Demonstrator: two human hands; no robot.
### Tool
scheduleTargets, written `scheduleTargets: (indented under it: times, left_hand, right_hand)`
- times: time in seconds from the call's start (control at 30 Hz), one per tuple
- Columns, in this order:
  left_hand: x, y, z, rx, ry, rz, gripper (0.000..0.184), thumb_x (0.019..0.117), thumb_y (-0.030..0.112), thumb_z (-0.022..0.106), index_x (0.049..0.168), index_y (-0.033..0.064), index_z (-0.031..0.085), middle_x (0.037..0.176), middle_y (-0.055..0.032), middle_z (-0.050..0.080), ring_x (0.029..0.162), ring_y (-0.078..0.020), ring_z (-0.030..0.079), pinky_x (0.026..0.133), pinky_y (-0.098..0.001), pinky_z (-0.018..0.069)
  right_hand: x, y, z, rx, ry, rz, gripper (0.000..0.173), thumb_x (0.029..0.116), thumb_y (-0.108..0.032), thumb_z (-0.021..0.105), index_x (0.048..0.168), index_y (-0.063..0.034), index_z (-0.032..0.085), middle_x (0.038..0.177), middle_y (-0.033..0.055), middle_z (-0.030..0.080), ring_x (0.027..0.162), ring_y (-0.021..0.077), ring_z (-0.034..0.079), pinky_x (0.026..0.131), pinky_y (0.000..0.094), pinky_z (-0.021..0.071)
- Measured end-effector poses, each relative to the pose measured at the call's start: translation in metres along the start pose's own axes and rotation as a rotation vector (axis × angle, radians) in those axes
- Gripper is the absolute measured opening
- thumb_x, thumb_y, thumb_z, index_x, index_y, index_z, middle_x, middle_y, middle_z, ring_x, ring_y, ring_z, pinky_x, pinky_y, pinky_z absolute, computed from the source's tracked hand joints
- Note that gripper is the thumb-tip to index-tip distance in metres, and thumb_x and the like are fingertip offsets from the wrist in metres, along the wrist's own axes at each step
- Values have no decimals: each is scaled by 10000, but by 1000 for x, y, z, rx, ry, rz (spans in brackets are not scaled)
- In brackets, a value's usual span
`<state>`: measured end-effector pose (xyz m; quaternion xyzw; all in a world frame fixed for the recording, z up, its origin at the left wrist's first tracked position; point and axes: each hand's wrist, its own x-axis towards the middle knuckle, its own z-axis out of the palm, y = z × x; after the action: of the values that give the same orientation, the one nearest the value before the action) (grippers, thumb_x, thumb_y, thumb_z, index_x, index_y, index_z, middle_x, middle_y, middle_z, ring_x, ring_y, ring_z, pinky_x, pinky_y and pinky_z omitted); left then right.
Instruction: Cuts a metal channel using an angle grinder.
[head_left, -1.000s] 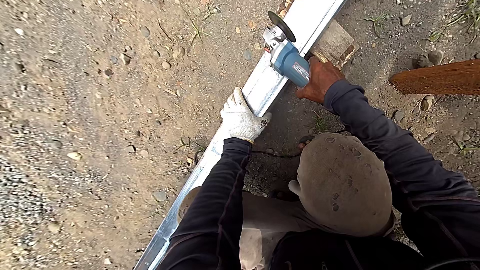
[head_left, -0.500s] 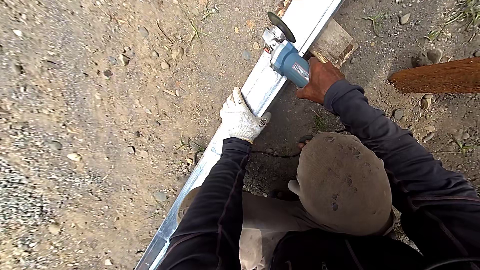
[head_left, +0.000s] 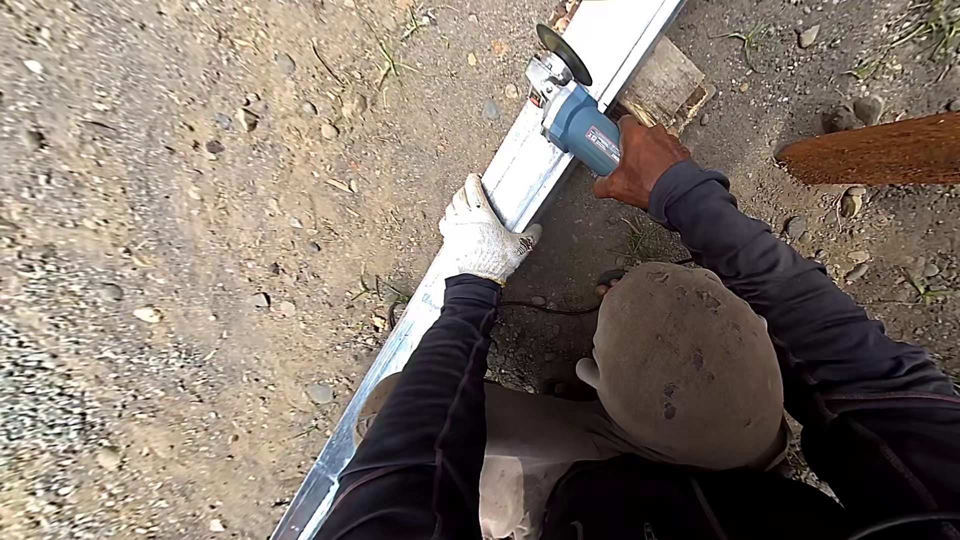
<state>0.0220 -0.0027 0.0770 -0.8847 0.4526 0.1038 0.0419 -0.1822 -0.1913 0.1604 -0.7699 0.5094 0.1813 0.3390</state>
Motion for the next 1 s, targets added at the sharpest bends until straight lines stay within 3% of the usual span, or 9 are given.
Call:
scheduleTargets:
  times: [1.0]
  left_hand:
    - [-1,3,-2,-24,-11,-18,1310,543,777,758,1588,125,311,1469,-212,513,1303,-415,533,1007,-638,445]
  right_hand:
    - [-6,14,5,7,-1,-12,885,716,-506,834,1407,-74,491,1152,209,685,1071,397,684,843,616,548]
